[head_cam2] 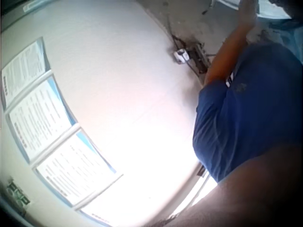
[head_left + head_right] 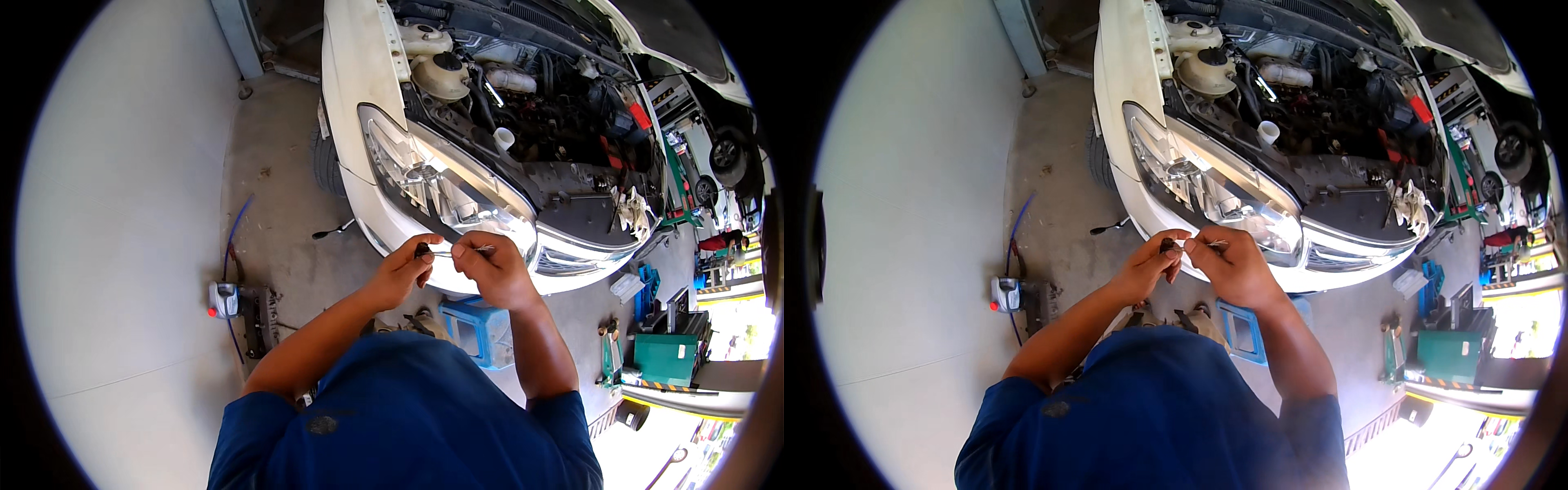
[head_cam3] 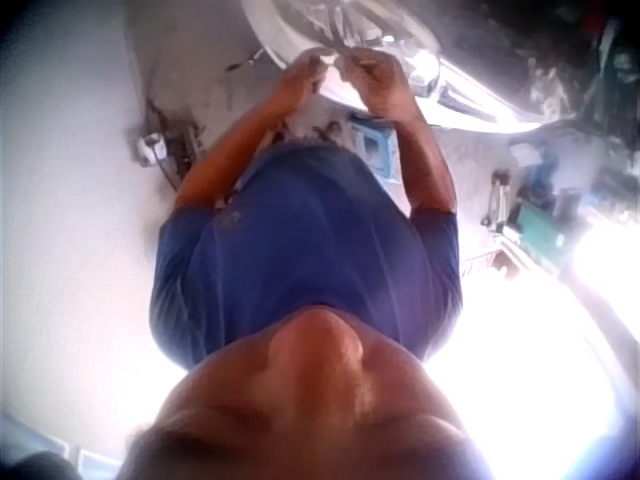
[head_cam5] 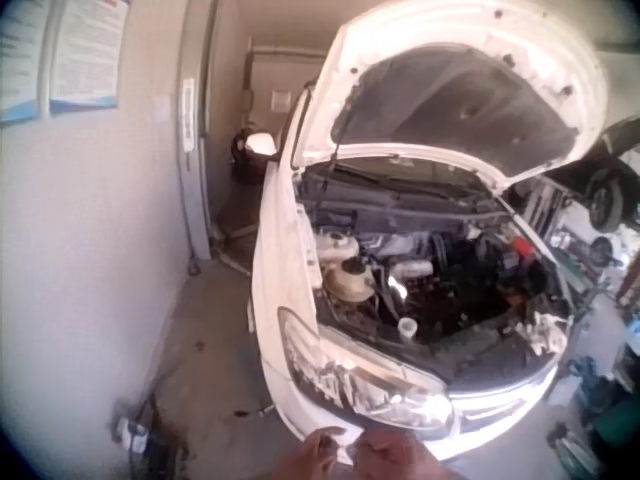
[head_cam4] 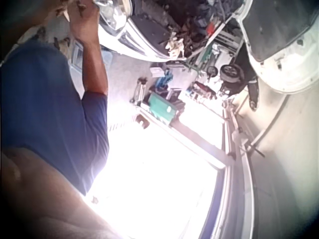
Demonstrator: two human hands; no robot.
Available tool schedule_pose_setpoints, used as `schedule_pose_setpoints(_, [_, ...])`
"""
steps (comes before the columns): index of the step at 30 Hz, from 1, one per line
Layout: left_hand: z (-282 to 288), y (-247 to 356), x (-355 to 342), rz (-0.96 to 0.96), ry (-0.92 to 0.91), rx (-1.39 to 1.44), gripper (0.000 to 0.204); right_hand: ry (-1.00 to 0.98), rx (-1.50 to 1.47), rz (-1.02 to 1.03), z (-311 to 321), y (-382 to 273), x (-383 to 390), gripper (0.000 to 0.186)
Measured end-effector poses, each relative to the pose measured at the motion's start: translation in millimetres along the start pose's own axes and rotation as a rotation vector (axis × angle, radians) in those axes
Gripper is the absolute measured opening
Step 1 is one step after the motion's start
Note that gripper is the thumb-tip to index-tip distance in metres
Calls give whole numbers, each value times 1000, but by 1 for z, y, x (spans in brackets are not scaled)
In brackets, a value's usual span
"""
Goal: The person works on the internal components of an open car engine, using a flashlight and a screwdriver to work on a specific part within the engine block, and handles a small plastic tube and a circular metal component.
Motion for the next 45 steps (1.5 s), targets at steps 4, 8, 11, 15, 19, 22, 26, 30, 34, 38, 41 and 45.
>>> schedule_pose_setpoints(4, [-3,6,-5,90,-6,-34,24,-19,98,153,-14,-18,-1,20])
schedule_pose_setpoints(8, [4,-9,-11,-108,107,-269,26,102,554,235,-43,-17,-4,16])
schedule_pose_setpoints(11, [0,-4,-10,-159,155,-365,22,154,519,260,-44,-15,-2,13])
schedule_pose_setpoints(15, [2,-5,-11,-266,193,-368,16,193,437,299,-49,-19,-1,14])
schedule_pose_setpoints(19, [-2,-6,-10,-266,226,-248,18,200,364,288,-51,-11,-4,15])
schedule_pose_setpoints(22, [-2,-9,-7,-266,255,-387,11,229,304,313,-48,-10,-3,16])
schedule_pose_setpoints(26, [0,-33,-18,-128,260,-192,8,204,82,151,-26,4,1,20])
schedule_pose_setpoints(30, [-11,-35,-38,-106,209,-138,12,263,-88,125,-8,10,7,19])
schedule_pose_setpoints(34, [-33,-34,-59,-4,108,193,12,297,-259,133,14,25,12,14])
schedule_pose_setpoints(38, [-42,-30,-83,89,131,254,12,212,-340,163,51,49,8,19])
schedule_pose_setpoints(41, [-45,-46,-98,255,49,426,10,152,-56,-123,80,47,7,23])
schedule_pose_setpoints(45, [-43,-46,-126,217,-327,507,40,101,-27,19,135,51,2,22])
Point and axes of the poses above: each hand's wrist, its own x-axis away from the middle knuckle, its own z-axis out of the back of the hand, y = z × x, the point moved 6 cm from there along -x, towards the middle knuckle, and after that the axes turned 13 degrees about -y, right-handed, at the moved point
